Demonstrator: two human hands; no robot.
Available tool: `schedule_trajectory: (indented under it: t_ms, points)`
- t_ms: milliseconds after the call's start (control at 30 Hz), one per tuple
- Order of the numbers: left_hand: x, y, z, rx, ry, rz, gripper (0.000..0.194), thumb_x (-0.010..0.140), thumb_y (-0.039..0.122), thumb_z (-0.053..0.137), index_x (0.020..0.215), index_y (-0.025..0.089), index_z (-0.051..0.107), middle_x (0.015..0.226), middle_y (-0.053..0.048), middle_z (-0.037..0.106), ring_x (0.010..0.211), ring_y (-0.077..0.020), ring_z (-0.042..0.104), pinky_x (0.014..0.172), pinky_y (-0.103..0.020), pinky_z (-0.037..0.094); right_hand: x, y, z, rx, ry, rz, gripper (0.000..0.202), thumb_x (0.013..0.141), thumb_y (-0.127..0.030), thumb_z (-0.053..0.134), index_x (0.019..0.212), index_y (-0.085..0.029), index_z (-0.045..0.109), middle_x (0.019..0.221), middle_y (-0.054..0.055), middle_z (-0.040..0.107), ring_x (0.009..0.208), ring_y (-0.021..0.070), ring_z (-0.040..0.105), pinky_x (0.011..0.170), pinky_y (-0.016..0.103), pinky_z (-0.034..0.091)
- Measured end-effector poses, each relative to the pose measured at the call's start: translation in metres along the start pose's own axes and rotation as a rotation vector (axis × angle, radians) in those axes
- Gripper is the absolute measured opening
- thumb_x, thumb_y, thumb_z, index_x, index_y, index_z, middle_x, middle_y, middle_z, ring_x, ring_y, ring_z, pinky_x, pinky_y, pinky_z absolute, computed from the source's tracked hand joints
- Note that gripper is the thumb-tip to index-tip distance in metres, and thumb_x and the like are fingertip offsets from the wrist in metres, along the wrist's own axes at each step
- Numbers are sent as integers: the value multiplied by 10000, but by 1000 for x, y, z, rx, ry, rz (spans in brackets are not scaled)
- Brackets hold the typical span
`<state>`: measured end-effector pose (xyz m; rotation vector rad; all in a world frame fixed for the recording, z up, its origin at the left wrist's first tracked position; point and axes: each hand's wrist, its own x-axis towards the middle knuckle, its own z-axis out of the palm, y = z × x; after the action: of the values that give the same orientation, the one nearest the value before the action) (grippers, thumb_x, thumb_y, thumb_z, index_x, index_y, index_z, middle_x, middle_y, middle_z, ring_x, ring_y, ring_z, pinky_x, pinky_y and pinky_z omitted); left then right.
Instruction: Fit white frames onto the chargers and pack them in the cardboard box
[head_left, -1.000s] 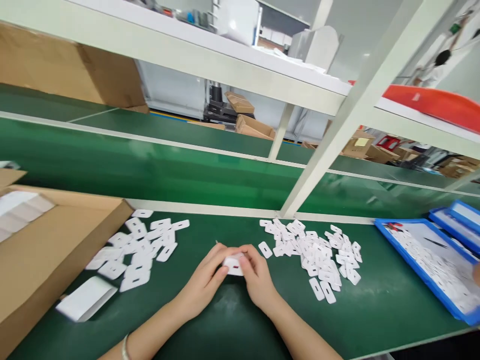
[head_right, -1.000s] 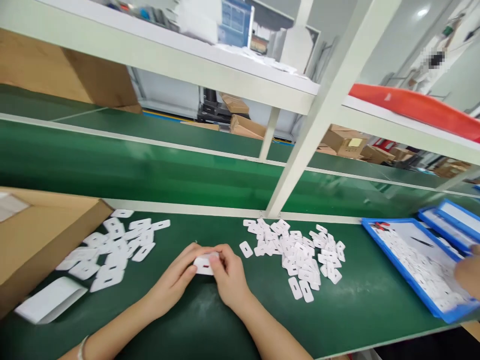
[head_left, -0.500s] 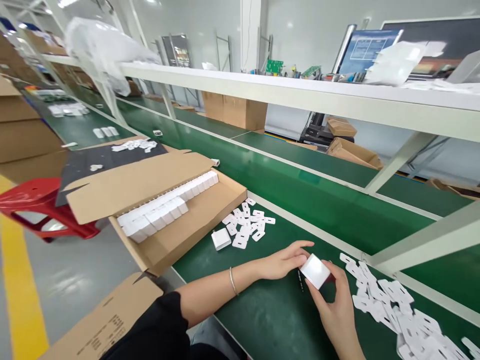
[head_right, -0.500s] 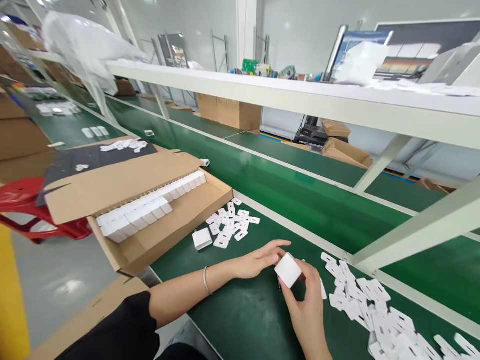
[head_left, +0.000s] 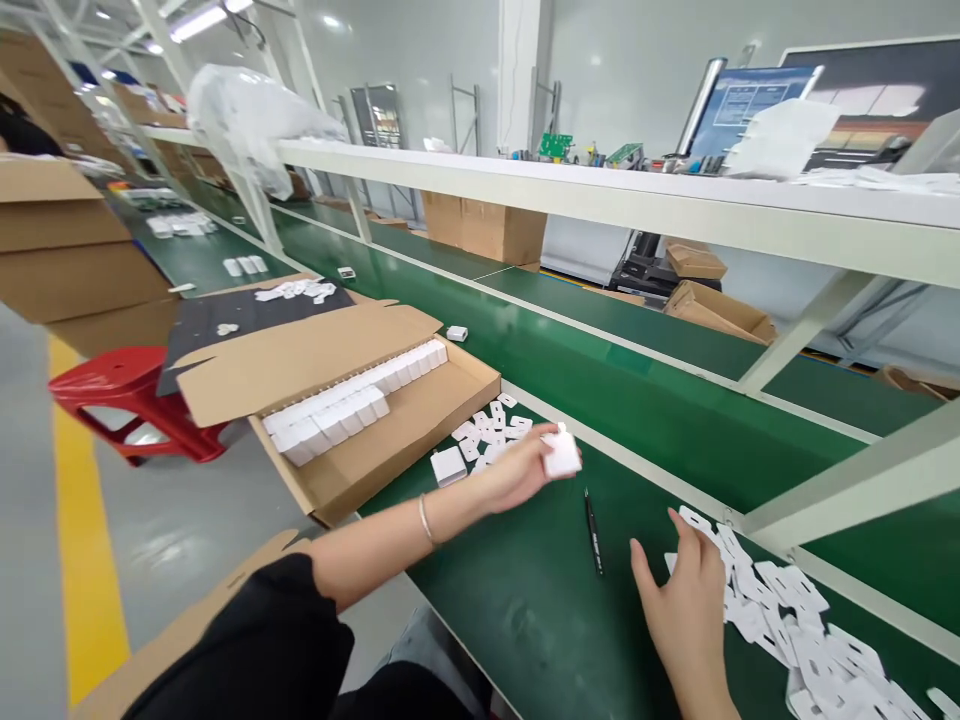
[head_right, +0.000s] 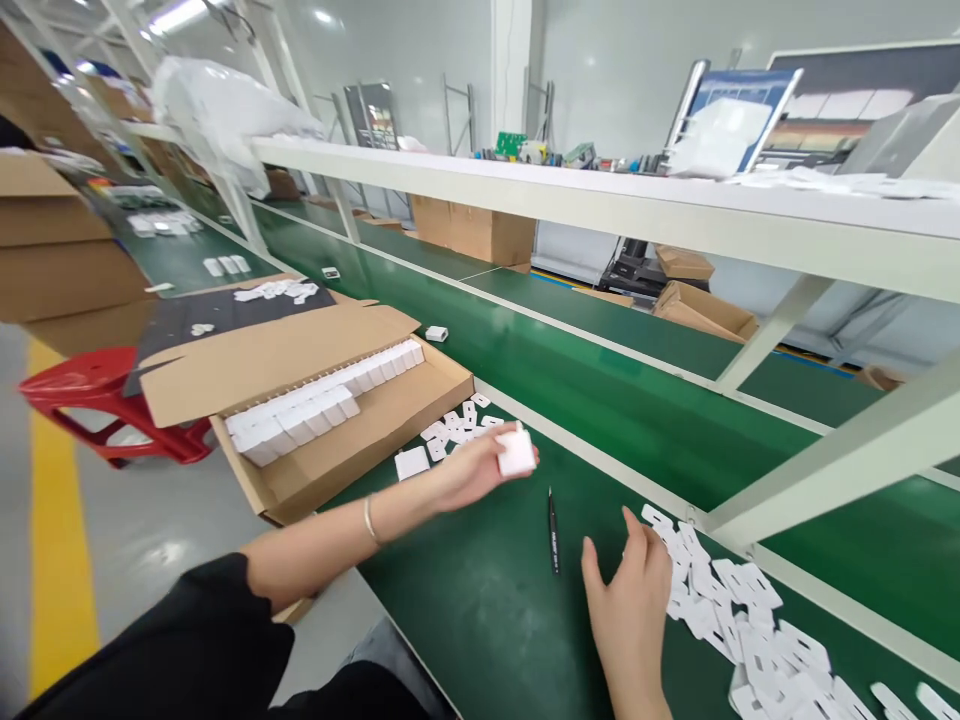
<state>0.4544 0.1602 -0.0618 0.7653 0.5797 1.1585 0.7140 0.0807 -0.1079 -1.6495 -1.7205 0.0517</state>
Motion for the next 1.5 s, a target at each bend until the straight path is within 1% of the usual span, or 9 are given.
schedule_trajectory:
  t_ms: [167, 267, 433, 667, 900, 1033, 1133, 1267, 1500]
  points:
    - [-10, 99, -83, 1104, 445, 261, 628, 974, 281, 558, 1556, 190, 341, 1321, -126, 601, 1028, -221, 643, 1032, -424, 510, 6, 30, 4, -162, 49, -97, 613, 984, -610, 414, 1212, -107, 679, 1124, 223, 572, 1061, 402, 592, 878, 569, 532]
    - [-20, 138, -133, 1834, 632, 163, 629, 1014, 347, 529, 1583, 184, 319, 1362, -162, 537, 1019, -243, 628, 1003, -408, 506, 1, 31, 10, -200, 45, -122, 564, 985, -570, 409, 1191, -126, 688, 1127, 214, 575, 1027, 388, 596, 867, 558, 530]
    - [-35, 158, -192, 2103, 653, -18, 341, 931, 316, 635, 1214, 133, 686, 1217, -214, 570, 1216, -417, 527, 1077, -546, 404, -5, 25, 15, -217, 11, -101, 469, 979, -504, 437, 1213, -168, 663, 1123, 183, 609, 1024, 377, 605, 860, 542, 526]
    - [-47, 162, -227, 2214, 694, -109, 331, 932, 377, 634, 1154, 156, 742, 1444, -242, 474, 1411, -450, 348, 1174, -571, 274, -3, 37, 17, -260, -25, -68, 476, 973, -521, 431, 1164, -167, 684, 1101, 169, 619, 1005, 368, 604, 841, 526, 521]
    - [-46, 168, -214, 2188, 729, -149, 535, 920, 435, 644, 1381, 163, 649, 1500, -263, 481, 1450, -495, 349, 1169, -634, 285, -3, 39, 19, -240, -65, -21, 490, 961, -534, 435, 1159, -171, 698, 1121, 165, 617, 1013, 360, 604, 827, 508, 517]
    - [-50, 137, -177, 2129, 617, -116, 554, 1043, 470, 430, 1471, 134, 533, 1496, -226, 519, 1405, -388, 479, 1172, -510, 378, -4, 36, 19, -239, -77, -31, 481, 969, -529, 435, 1163, -176, 698, 1118, 159, 618, 1030, 365, 602, 841, 515, 517]
    - [-53, 103, -150, 2065, 440, -181, 424, 1069, 445, 393, 1314, 174, 610, 1256, -129, 691, 1137, -260, 686, 974, -341, 536, -5, 34, 20, -246, -73, -52, 473, 976, -520, 431, 1157, -175, 700, 1115, 157, 619, 1030, 365, 602, 847, 515, 517]
    - [-53, 75, -129, 2059, 493, -273, 290, 1057, 246, 381, 1189, 91, 588, 1094, -191, 714, 929, -288, 740, 768, -354, 559, -6, 31, 22, -246, -68, -86, 468, 982, -512, 429, 1145, -171, 705, 1118, 160, 618, 1016, 355, 598, 859, 510, 514]
    - [-62, 69, -117, 2084, 549, -254, 365, 997, 41, 309, 1264, 106, 548, 1191, -193, 709, 1004, -296, 741, 780, -358, 548, -7, 33, 25, -245, -78, -73, 441, 972, -492, 447, 1133, -177, 710, 1096, 153, 631, 988, 347, 599, 845, 509, 510]
